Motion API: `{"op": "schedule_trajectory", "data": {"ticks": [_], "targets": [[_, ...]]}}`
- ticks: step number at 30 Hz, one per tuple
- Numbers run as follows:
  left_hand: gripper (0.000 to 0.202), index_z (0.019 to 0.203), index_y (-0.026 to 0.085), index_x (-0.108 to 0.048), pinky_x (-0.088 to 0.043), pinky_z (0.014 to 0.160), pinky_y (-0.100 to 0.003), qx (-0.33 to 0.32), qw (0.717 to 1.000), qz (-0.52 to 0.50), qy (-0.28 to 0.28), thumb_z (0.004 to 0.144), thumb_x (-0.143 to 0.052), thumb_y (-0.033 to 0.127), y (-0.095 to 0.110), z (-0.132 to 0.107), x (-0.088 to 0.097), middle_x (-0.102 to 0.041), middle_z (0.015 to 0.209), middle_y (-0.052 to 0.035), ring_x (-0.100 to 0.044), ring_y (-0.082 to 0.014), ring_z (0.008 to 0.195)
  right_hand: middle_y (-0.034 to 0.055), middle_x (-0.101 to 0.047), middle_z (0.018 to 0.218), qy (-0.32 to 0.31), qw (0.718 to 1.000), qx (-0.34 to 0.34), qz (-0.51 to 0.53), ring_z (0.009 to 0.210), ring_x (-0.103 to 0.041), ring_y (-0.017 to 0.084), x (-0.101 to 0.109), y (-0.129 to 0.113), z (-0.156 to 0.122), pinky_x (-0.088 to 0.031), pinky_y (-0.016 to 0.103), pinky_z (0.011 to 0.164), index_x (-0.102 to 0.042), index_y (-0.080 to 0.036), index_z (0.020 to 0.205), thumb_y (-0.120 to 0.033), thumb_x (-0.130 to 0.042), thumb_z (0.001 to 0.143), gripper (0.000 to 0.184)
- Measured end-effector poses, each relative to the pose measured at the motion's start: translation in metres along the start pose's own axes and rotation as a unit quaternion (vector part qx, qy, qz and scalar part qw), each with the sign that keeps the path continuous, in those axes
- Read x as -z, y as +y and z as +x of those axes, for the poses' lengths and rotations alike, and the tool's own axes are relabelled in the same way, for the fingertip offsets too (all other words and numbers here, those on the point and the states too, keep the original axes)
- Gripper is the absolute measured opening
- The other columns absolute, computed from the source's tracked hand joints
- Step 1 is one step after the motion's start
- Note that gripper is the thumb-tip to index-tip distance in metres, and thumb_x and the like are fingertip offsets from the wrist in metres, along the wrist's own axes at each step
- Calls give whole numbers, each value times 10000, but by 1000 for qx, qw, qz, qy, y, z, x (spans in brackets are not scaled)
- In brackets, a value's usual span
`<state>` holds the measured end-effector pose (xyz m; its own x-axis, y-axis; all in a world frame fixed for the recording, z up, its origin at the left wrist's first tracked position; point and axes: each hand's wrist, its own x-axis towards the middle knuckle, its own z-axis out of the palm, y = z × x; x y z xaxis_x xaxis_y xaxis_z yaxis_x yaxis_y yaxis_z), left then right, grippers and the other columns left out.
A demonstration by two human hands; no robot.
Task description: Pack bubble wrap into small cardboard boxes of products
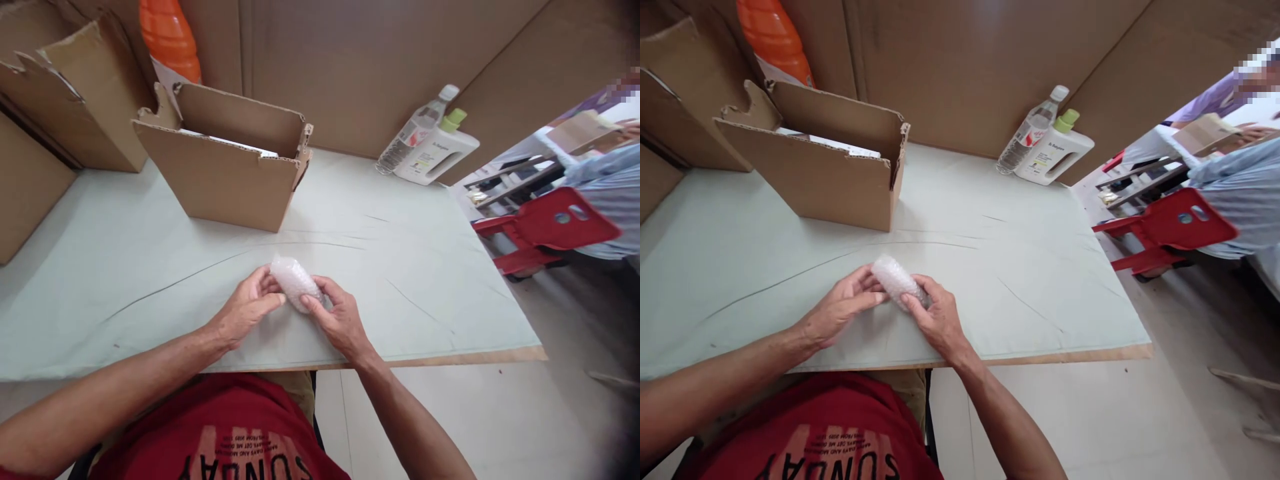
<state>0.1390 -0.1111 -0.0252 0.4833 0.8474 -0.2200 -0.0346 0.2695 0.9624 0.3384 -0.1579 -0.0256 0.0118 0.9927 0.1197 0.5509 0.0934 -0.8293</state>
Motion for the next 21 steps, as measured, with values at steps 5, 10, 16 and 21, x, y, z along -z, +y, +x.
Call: {"op": "schedule_trajectory", "data": {"ticks": [5, 10, 16, 21], "targets": [[521, 1379, 179, -487, -572, 955, -367, -30, 998, 41, 47, 866, -569, 230, 0, -4, -9, -705, 1240, -108, -681, -220, 1128, 56, -744, 1102, -36, 999, 17, 36, 993, -693, 226, 0, -14, -6, -548, 370, 913, -692, -245, 1089, -320, -667, 907, 198], [736, 1533, 175, -355, -549, 946, -367, -89, 981, 170, 25, 848, -617, 236, 2, -16, -6, -669, 1285, -132, -668, -227, 1082, 87, -692, 1245, -53, 996, 56, 44, 1038, -678, 224, 16, -18, 1, -555, 366, 932, -653, -266, 1274, -426, -767, 855, 463], [852, 1563, 159, -305, -489, 1025, -395, -61, 993, 100, -23, 801, -669, 267, 3, -16, -1, -673, 1161, -95, -630, -229, 1092, 46, -746, 1077, -9, 983, 69, 170, 1036, -689, 209, 6, -24, 14, -542, 318, 919, -749, -273, 1005, -382, -727, 906, 149], [655, 1454, 155, -463, -519, 988, -395, -29, 999, 15, -26, 826, -623, 250, -5, -9, 7, -676, 1153, -105, -645, -226, 1062, 54, -763, 1038, -51, 971, -17, 233, 948, -696, 228, -10, -23, 16, -552, 330, 853, -741, -257, 1121, -489, -772, 846, 361]]}}
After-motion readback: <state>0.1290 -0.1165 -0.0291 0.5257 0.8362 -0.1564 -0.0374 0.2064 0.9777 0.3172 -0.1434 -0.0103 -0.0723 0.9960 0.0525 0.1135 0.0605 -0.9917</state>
